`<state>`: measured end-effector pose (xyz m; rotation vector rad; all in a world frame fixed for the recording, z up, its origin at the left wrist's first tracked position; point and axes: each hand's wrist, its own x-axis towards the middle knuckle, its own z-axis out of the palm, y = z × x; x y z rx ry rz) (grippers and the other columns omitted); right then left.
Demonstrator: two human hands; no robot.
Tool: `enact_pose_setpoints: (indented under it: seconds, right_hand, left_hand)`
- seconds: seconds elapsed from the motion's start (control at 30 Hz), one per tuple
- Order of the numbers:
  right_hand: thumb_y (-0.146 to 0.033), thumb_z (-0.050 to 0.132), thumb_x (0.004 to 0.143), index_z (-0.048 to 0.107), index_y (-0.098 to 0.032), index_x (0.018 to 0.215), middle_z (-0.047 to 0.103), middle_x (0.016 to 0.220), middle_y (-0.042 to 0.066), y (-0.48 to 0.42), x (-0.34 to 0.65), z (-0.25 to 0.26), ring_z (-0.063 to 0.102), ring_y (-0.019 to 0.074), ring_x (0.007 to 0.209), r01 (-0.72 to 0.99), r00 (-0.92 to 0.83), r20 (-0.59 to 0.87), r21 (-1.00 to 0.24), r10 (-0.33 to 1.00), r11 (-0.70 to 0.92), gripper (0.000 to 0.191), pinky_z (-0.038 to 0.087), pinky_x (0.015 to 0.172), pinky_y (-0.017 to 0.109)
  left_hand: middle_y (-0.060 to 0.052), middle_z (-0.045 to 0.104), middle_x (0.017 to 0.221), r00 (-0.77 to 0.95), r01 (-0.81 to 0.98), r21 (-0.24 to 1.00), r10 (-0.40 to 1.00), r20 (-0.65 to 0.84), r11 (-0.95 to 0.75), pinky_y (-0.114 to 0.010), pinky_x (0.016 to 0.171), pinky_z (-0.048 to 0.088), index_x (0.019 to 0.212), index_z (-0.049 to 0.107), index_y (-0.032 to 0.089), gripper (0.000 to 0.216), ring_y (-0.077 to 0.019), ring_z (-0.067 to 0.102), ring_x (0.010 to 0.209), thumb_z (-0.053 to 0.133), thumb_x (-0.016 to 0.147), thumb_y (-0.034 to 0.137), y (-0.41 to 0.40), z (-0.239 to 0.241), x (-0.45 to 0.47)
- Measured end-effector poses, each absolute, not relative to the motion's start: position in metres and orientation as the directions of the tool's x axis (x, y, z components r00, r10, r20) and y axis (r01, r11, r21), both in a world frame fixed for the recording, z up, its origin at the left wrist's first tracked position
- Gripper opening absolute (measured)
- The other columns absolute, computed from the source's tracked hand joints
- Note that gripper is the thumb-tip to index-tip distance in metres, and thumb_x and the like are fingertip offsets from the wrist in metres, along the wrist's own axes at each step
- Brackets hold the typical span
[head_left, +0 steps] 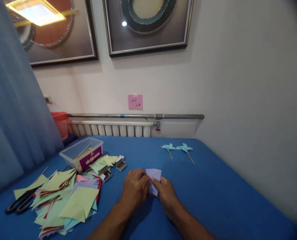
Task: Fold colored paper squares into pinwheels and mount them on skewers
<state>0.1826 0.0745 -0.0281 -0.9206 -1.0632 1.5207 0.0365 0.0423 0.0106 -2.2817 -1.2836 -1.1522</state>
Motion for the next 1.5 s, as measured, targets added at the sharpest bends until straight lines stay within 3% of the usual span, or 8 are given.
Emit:
enact_pose_setpoints:
  seconds: [0.17, 0.47, 0.73, 0.97, 1.1, 1.27, 1.37, 1.5]
  right_hand:
    - [-0.051, 0.076, 0.072, 0.074, -0.019, 0.087, 0.076, 0.076, 0.005, 0.082, 0.187, -0.03, 0.071, 0.0243, 0.068, -0.243, -0.149, -0.027, -0.968, 0.989, -0.063, 0.036, 0.057, 0.063, 0.034]
    - [-0.053, 0.072, 0.077, 0.071, -0.02, 0.093, 0.079, 0.086, 0.008, 0.074, 0.188, -0.025, 0.075, 0.0266, 0.078, -0.297, -0.146, -0.037, -0.952, 0.989, -0.079, 0.036, 0.059, 0.067, 0.034]
    - [-0.054, 0.078, 0.074, 0.074, -0.019, 0.097, 0.078, 0.086, 0.007, 0.071, 0.185, -0.023, 0.072, 0.0257, 0.076, -0.356, -0.146, -0.026, -0.931, 0.989, -0.077, 0.042, 0.057, 0.069, 0.035]
    - [-0.056, 0.081, 0.073, 0.075, -0.018, 0.1, 0.077, 0.085, 0.007, 0.069, 0.187, -0.02, 0.069, 0.023, 0.073, -0.358, -0.18, -0.013, -0.93, 0.984, -0.078, 0.047, 0.052, 0.065, 0.031]
    - [-0.059, 0.08, 0.074, 0.075, -0.016, 0.092, 0.075, 0.078, 0.006, 0.07, 0.186, -0.021, 0.066, 0.0204, 0.068, -0.357, -0.223, 0.005, -0.931, 0.975, -0.077, 0.047, 0.049, 0.063, 0.03]
    - [-0.065, 0.076, 0.074, 0.073, -0.017, 0.088, 0.072, 0.074, 0.004, 0.071, 0.185, -0.025, 0.063, 0.0196, 0.066, -0.307, -0.197, 0.016, -0.95, 0.98, -0.047, 0.049, 0.047, 0.062, 0.029]
    - [-0.069, 0.073, 0.076, 0.069, -0.019, 0.083, 0.069, 0.069, 0.002, 0.071, 0.185, -0.025, 0.062, 0.0193, 0.063, -0.312, -0.182, 0.001, -0.948, 0.983, -0.057, 0.051, 0.047, 0.061, 0.029]
    - [-0.07, 0.074, 0.074, 0.066, -0.02, 0.08, 0.068, 0.067, 0.001, 0.073, 0.183, -0.026, 0.064, 0.0205, 0.064, -0.349, -0.184, -0.012, -0.934, 0.983, -0.077, 0.05, 0.047, 0.062, 0.03]
  left_hand:
    - [-0.007, 0.072, 0.093, 0.152, 0.619, 0.568, 0.793, 0.59, -0.542, -0.031, 0.079, 0.047, 0.093, 0.076, 0.02, 0.021, -0.0189, 0.065, 0.087, 0.056, 0.094, 0.02, 0.042, 0.017, 0.034]
    - [-0.004, 0.074, 0.088, -0.047, 0.252, 0.925, 0.951, 0.304, -0.284, -0.028, 0.072, 0.049, 0.092, 0.077, 0.019, 0.021, -0.0182, 0.065, 0.079, 0.062, 0.082, 0.03, 0.052, 0.02, 0.033]
    - [0.002, 0.065, 0.062, -0.169, 0.076, 0.983, 0.97, 0.177, -0.166, -0.024, 0.055, 0.04, 0.072, 0.069, 0.02, 0.016, -0.0129, 0.054, 0.056, 0.07, 0.071, 0.036, 0.057, 0.019, 0.031]
    - [0.002, 0.061, 0.061, -0.194, 0.022, 0.987, 0.968, 0.159, -0.158, -0.023, 0.053, 0.038, 0.073, 0.065, 0.017, 0.025, -0.0116, 0.052, 0.054, 0.074, 0.066, 0.04, 0.06, 0.019, 0.031]
    - [0.002, 0.059, 0.064, -0.197, 0.324, 0.901, 0.911, 0.362, -0.288, -0.024, 0.058, 0.038, 0.073, 0.064, 0.017, 0.016, -0.0121, 0.052, 0.059, 0.064, 0.081, 0.031, 0.054, 0.017, 0.03]
    - [-0.004, 0.063, 0.078, 0.061, 0.75, 0.398, 0.655, 0.753, -0.528, -0.027, 0.07, 0.041, 0.083, 0.071, 0.018, 0.026, -0.0153, 0.058, 0.074, 0.049, 0.094, 0.014, 0.046, 0.013, 0.03]
    - [-0.005, 0.064, 0.078, 0.196, 0.826, 0.163, 0.545, 0.815, -0.54, -0.028, 0.069, 0.04, 0.085, 0.073, 0.019, 0.029, -0.0161, 0.058, 0.074, 0.048, 0.098, 0.014, 0.045, 0.011, 0.031]
    - [-0.005, 0.065, 0.08, 0.279, 0.858, 0.016, 0.492, 0.825, -0.514, -0.03, 0.07, 0.04, 0.087, 0.074, 0.02, 0.029, -0.0166, 0.058, 0.075, 0.048, 0.099, 0.013, 0.045, 0.013, 0.032]
